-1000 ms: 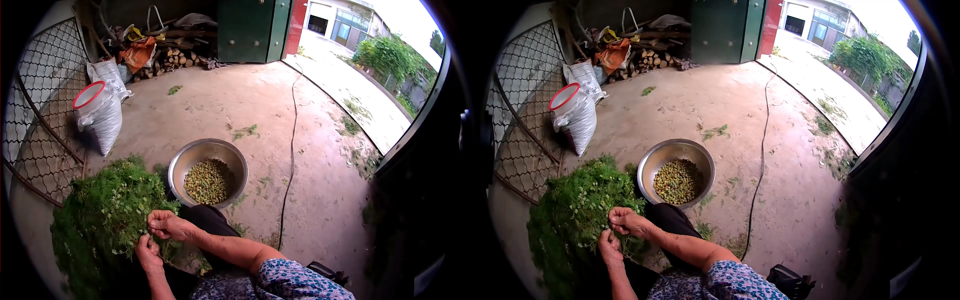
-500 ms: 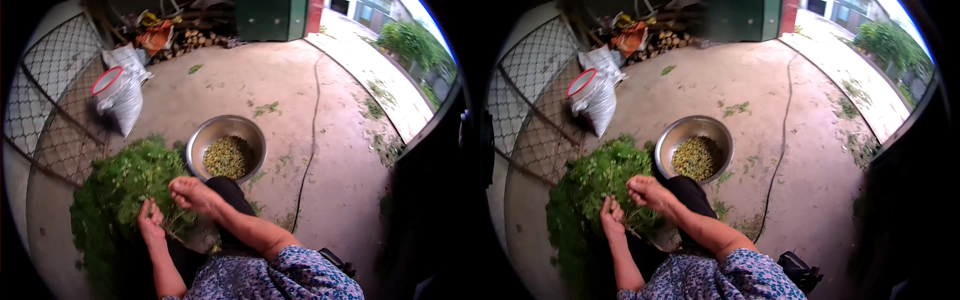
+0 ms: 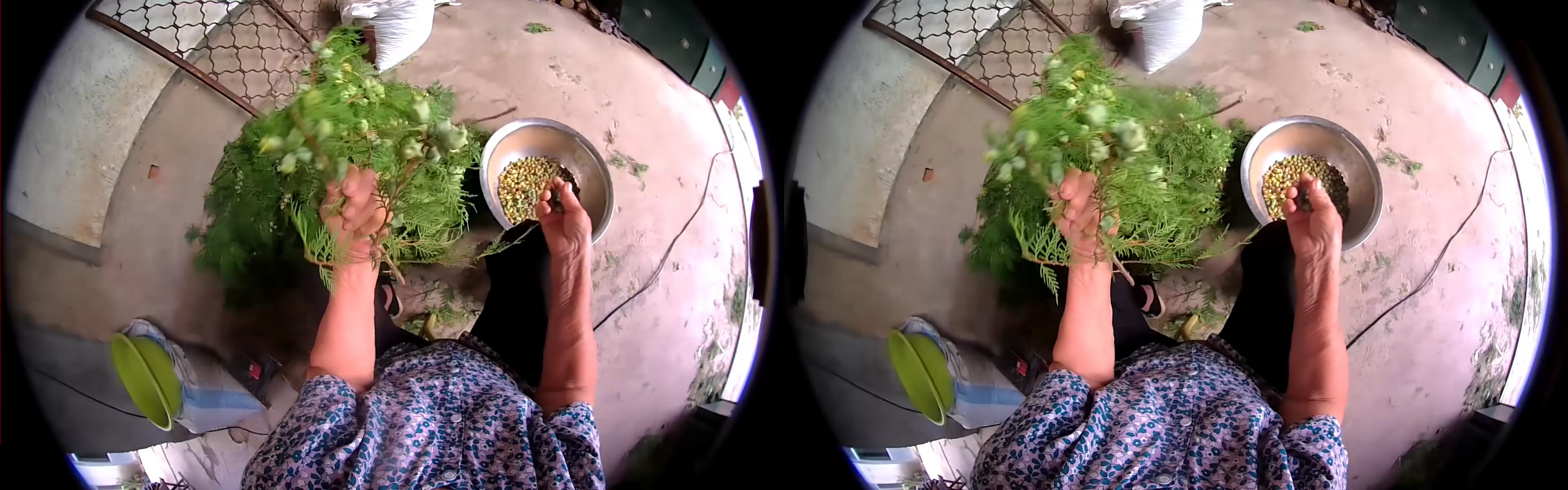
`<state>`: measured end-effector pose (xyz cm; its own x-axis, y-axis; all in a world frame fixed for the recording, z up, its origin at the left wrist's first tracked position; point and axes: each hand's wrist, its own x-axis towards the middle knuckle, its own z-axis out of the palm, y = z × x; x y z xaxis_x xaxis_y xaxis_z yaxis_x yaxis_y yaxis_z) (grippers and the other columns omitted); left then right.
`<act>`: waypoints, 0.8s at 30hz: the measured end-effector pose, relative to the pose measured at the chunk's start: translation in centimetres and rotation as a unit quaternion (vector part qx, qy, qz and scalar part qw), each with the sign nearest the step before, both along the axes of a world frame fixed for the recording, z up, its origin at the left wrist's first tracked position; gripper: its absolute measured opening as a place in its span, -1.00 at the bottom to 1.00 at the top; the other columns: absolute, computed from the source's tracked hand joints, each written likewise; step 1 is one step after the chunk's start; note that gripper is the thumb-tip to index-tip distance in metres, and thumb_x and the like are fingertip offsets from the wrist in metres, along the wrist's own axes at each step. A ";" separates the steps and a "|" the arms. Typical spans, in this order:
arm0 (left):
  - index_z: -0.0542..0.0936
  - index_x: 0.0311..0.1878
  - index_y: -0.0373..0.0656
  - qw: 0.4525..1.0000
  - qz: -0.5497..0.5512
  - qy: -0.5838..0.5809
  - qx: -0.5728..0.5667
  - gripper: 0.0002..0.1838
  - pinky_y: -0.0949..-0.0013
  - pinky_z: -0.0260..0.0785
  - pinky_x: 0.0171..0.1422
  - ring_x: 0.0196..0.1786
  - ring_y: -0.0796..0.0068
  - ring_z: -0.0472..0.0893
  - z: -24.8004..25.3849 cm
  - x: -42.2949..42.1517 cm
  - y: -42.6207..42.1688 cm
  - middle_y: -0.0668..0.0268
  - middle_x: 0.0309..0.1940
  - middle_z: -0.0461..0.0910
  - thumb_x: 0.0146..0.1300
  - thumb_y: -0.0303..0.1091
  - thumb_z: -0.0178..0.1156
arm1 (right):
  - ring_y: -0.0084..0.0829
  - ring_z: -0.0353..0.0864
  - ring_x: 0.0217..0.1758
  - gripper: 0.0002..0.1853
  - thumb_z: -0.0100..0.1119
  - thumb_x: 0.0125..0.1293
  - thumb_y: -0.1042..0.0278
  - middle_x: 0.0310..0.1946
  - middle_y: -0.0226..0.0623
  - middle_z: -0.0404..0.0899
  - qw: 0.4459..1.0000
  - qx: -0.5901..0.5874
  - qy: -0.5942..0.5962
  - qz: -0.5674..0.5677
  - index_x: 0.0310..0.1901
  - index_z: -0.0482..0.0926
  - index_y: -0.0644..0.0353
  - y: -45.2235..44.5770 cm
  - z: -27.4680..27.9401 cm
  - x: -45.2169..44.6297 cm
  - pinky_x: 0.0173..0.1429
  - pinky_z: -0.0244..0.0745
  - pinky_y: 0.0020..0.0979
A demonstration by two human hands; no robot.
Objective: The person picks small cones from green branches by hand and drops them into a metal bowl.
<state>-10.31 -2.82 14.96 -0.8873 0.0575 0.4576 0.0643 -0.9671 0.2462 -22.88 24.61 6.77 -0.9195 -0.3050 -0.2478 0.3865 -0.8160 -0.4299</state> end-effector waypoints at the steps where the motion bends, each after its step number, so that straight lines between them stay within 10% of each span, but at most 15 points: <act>1: 0.36 -0.35 -0.23 0.998 -0.010 0.064 0.002 -0.81 0.54 0.06 -0.70 -0.74 0.63 0.27 0.5 0.0 0.2 0.36 -0.61 0.33 0.23 -0.29 0.05 | -0.38 0.39 -0.36 -0.76 -0.04 0.30 0.29 -0.37 -0.25 0.41 1.000 0.002 -0.004 -0.004 -0.18 0.41 0.33 0.3 -0.4 -0.3 -0.34 0.36 -0.46; 7: 0.41 -0.63 -0.23 0.976 -0.096 0.135 0.142 -0.87 0.58 -0.20 -0.77 -0.79 0.65 0.19 4.0 1.3 2.6 0.31 -0.78 0.26 -0.01 -0.54 0.05 | -0.28 0.46 -0.27 -0.78 -0.08 0.32 0.32 -0.30 -0.16 0.41 0.996 0.030 -0.065 -0.055 -0.18 0.38 0.34 2.3 -4.3 -3.6 -0.24 0.49 -0.36; 15: 0.44 -0.50 -0.40 0.965 -0.090 0.245 0.033 -0.92 0.55 -0.20 -0.75 -0.80 0.66 0.14 4.6 1.6 2.5 0.22 -0.78 0.32 -0.05 -0.57 0.11 | -0.08 0.40 -0.02 -0.68 -0.08 0.32 0.43 -0.08 0.07 0.30 0.986 0.028 -0.113 -0.123 -0.04 0.22 0.53 4.4 -7.0 -7.8 0.08 0.46 -0.17; 16: 0.44 -0.48 -0.39 0.966 -0.085 0.243 0.027 -0.91 0.54 -0.19 -0.75 -0.81 0.67 0.14 4.4 1.6 2.5 0.23 -0.77 0.33 -0.05 -0.56 0.12 | -0.10 0.39 -0.01 -0.62 -0.05 0.31 0.41 -0.05 0.09 0.28 0.976 0.190 0.007 -0.108 0.01 0.19 0.56 4.8 -7.1 -8.0 0.08 0.46 -0.20; 18: 0.44 -0.49 -0.39 0.966 -0.092 0.239 0.024 -0.92 0.54 -0.19 -0.75 -0.81 0.67 0.13 4.3 1.6 2.5 0.23 -0.77 0.33 -0.04 -0.56 0.12 | -0.56 0.40 -0.28 -0.62 0.22 0.16 0.30 -0.27 -0.20 0.51 0.859 0.482 0.141 -0.104 -0.15 0.42 0.45 5.2 -6.5 -7.9 -0.25 0.38 -0.56; 19: 0.44 -0.49 -0.38 0.967 -0.098 0.234 0.021 -0.92 0.54 -0.18 -0.75 -0.81 0.67 0.13 4.2 1.5 2.6 0.23 -0.76 0.34 -0.04 -0.56 0.12 | -0.56 0.40 -0.28 -0.62 0.22 0.16 0.30 -0.27 -0.20 0.51 0.857 0.483 0.142 -0.107 -0.15 0.42 0.45 6.1 -7.0 -8.4 -0.25 0.38 -0.56; 21: 0.44 -0.49 -0.37 0.970 -0.090 0.225 0.034 -0.95 0.55 -0.18 -0.75 -0.81 0.67 0.14 3.9 1.4 2.9 0.23 -0.75 0.35 -0.02 -0.58 0.10 | -0.25 0.43 -0.05 -0.46 0.08 0.24 0.33 -0.05 -0.08 0.38 0.635 0.731 0.245 -0.041 0.15 0.15 0.47 7.4 -7.8 -9.5 0.01 0.44 -0.33; 22: 0.45 -0.49 -0.36 0.979 -0.080 0.185 0.025 -0.97 0.56 -0.16 -0.76 -0.82 0.67 0.14 3.6 1.4 2.8 0.24 -0.75 0.35 0.00 -0.59 0.07 | -0.23 0.48 -0.10 -0.55 0.06 0.24 0.37 -0.09 -0.14 0.43 0.814 0.544 0.166 -0.119 0.10 0.24 0.40 6.7 -8.0 -9.5 -0.01 0.45 -0.32; 24: 0.43 -0.49 -0.31 0.988 -0.069 0.132 0.028 -0.94 0.59 -0.12 -0.77 -0.81 0.67 0.16 2.9 1.3 2.9 0.28 -0.76 0.32 0.08 -0.59 0.03 | -0.24 0.49 -0.12 -0.59 0.04 0.24 0.40 -0.09 -0.13 0.43 0.904 0.383 0.137 -0.128 0.08 0.27 0.37 5.9 -6.0 -9.0 -0.01 0.46 -0.34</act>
